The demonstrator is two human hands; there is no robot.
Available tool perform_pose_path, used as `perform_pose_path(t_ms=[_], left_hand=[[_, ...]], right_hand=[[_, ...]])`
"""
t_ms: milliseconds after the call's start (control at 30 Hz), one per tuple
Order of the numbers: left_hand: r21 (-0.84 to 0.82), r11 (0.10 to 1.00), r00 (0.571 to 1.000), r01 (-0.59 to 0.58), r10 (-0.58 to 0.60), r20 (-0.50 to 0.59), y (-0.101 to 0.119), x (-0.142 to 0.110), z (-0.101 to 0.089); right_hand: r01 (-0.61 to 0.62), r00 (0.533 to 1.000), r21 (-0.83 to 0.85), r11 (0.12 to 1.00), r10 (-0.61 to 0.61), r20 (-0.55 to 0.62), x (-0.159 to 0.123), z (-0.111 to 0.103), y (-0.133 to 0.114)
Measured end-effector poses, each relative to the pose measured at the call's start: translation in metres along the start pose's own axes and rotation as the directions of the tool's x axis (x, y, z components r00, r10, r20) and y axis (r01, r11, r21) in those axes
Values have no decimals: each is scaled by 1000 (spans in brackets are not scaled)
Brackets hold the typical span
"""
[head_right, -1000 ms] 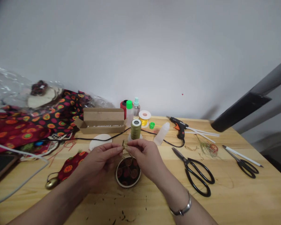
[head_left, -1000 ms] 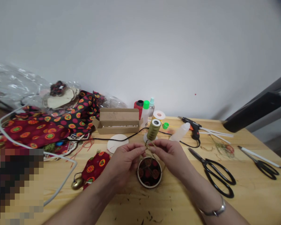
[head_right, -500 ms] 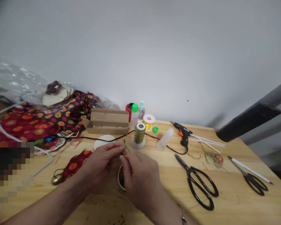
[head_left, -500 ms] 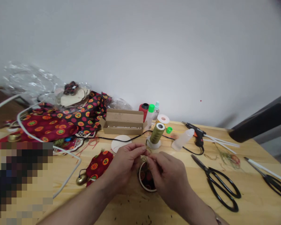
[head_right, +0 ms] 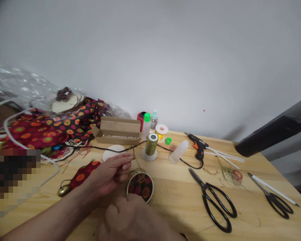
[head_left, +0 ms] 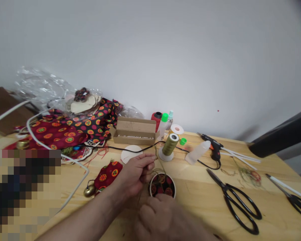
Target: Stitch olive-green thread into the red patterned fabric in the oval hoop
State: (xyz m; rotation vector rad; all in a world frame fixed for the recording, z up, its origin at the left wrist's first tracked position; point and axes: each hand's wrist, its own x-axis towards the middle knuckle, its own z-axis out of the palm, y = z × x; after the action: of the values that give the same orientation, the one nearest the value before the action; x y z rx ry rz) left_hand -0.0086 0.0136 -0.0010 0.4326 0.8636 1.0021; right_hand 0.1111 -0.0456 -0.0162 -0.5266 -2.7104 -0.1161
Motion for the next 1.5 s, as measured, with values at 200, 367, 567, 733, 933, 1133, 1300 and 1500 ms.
perform_pose_path(t_ms=[200,367,567,733,933,1133,1300,1500], left_hand=[[2,1000,1000,-5,5,12,-1,1,1],[19,1000,998,-2,1,58,-3,-3,3],[115,993,997,-3,-6,73,-6,-6,5],[176,984,990,-19,-7,143,-11,-7,5],[264,963,958,-59,-20,287,-10,-9,11],[329,944,993,-38,-3,121,-9,-9,8],[360,931,989,-65,12,148,-8,-10,7],[345,937,995,-48,14,101,-9,-9,6]], right_hand=[[43,981,467,883,52,-188,-8,-12,7],[-412,582,693,591,756,-299,-1,-30,34],[-362,409,920,-151,861,302,6,-17,54],[-388,412,877,-283,798,440,6,-18,51],[-420,328,863,-282,839,434,6,-23,53],[-380,324,900,-213,881,345,4,-26,56],[-417,325,898,-143,899,294,4,-26,57],[-450,387,881,-145,858,339,2,-27,60]])
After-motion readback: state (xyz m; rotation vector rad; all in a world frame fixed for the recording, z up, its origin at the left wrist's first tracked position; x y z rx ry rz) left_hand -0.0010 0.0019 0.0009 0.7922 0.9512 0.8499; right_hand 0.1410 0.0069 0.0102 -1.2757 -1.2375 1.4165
